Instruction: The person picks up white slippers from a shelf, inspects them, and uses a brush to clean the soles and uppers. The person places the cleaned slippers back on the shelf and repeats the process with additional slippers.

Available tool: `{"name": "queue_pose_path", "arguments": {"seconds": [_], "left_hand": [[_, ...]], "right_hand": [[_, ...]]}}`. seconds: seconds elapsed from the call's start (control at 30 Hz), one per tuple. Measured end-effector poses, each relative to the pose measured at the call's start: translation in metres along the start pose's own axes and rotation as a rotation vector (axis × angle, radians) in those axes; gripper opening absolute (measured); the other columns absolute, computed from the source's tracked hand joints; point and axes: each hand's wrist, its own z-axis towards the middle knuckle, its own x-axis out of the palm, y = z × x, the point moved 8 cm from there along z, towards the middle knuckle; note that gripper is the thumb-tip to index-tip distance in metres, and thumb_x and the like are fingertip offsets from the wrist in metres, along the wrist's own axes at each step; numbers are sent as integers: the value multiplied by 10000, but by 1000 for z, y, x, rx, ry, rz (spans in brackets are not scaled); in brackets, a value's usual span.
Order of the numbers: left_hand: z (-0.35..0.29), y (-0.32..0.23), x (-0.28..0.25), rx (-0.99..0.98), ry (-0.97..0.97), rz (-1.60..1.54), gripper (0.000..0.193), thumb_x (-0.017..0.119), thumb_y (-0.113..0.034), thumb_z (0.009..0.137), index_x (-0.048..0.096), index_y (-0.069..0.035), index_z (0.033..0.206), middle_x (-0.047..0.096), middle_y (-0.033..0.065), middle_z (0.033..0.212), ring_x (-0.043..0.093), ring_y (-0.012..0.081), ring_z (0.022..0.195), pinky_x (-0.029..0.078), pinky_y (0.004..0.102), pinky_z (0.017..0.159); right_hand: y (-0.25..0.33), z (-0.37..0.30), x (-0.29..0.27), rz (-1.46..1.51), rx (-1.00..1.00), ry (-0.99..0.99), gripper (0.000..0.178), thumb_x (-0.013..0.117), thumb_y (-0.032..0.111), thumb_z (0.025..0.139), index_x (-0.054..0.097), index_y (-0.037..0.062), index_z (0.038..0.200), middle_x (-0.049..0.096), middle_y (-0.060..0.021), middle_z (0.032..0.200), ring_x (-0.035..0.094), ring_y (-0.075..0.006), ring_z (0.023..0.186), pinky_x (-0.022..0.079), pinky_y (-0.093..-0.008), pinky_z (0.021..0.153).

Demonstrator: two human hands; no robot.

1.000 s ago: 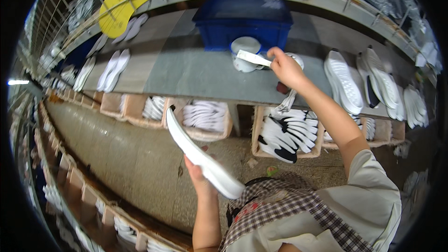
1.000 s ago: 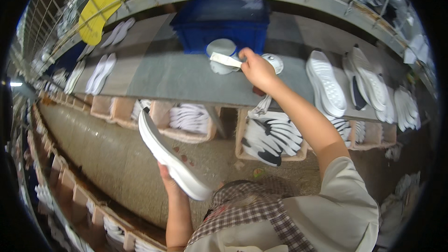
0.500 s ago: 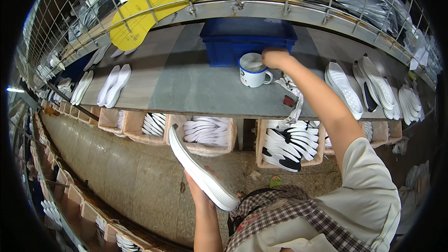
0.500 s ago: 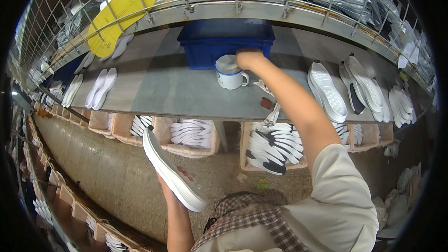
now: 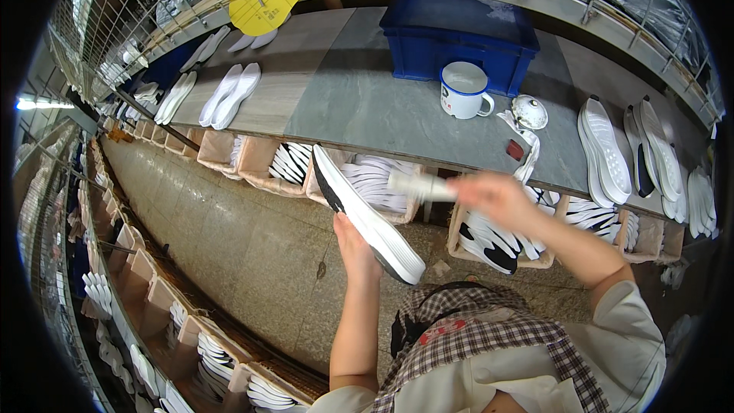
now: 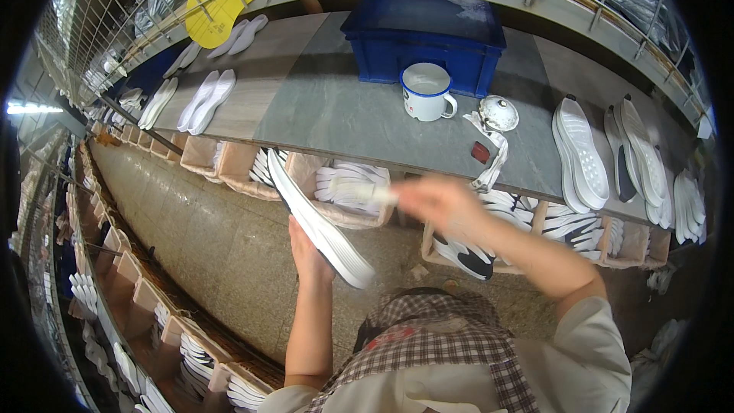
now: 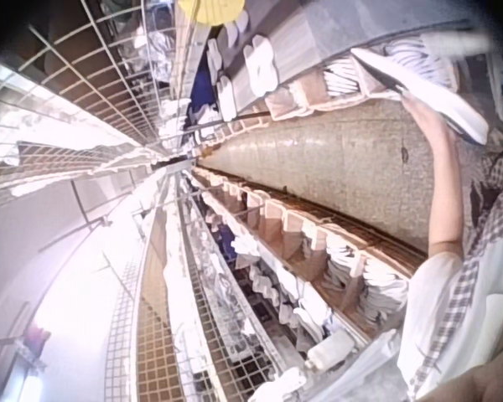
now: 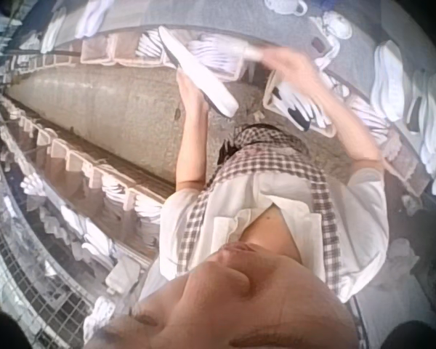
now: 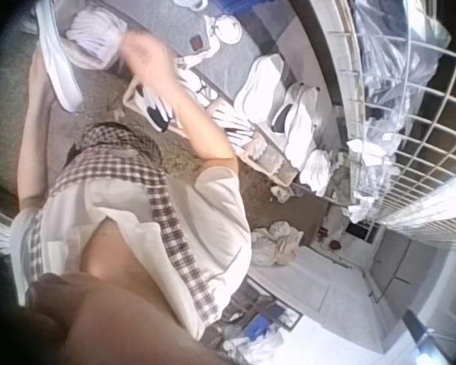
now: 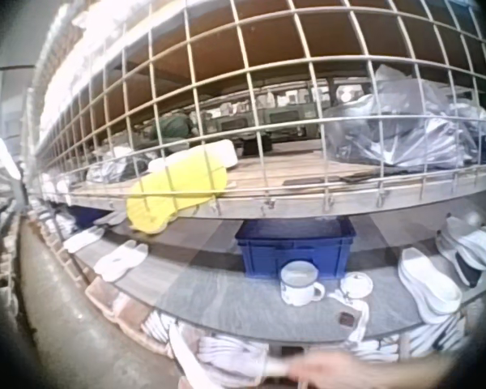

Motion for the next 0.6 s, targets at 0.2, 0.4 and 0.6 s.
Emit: {"name": "queue_pose_path", "arguments": {"seconds": [0.2, 0.4, 0.6], "left_hand": [[-9, 7, 6, -39, -15, 38, 576, 348, -371, 1007, 200, 21, 1401, 436, 170, 1286, 468, 237, 1130, 382, 354, 970], [-15, 0, 8, -10, 67, 9, 590, 360, -345, 1007, 160, 17, 1428, 393, 188, 1339, 448, 241, 1168, 380, 347, 976], [-21, -4, 11, 8, 94, -61, 609, 358, -370, 1003, 158, 19, 1427, 420, 184, 1313, 478, 244, 1137, 414, 357, 947]], "right_hand": [[26, -33, 48, -7, -113, -120, 244, 611, 164, 880, 658, 96, 1110, 657, -111, 862, 631, -229, 720, 494, -298, 636], [33, -40, 53, 25, -91, -74, 225, 616, 160, 877, 667, 82, 1083, 669, -127, 879, 650, -232, 729, 499, -309, 636], [20, -43, 61, 47, -19, -1, 233, 612, 151, 880, 659, 57, 1088, 661, -131, 834, 638, -216, 692, 485, -311, 604]]}}
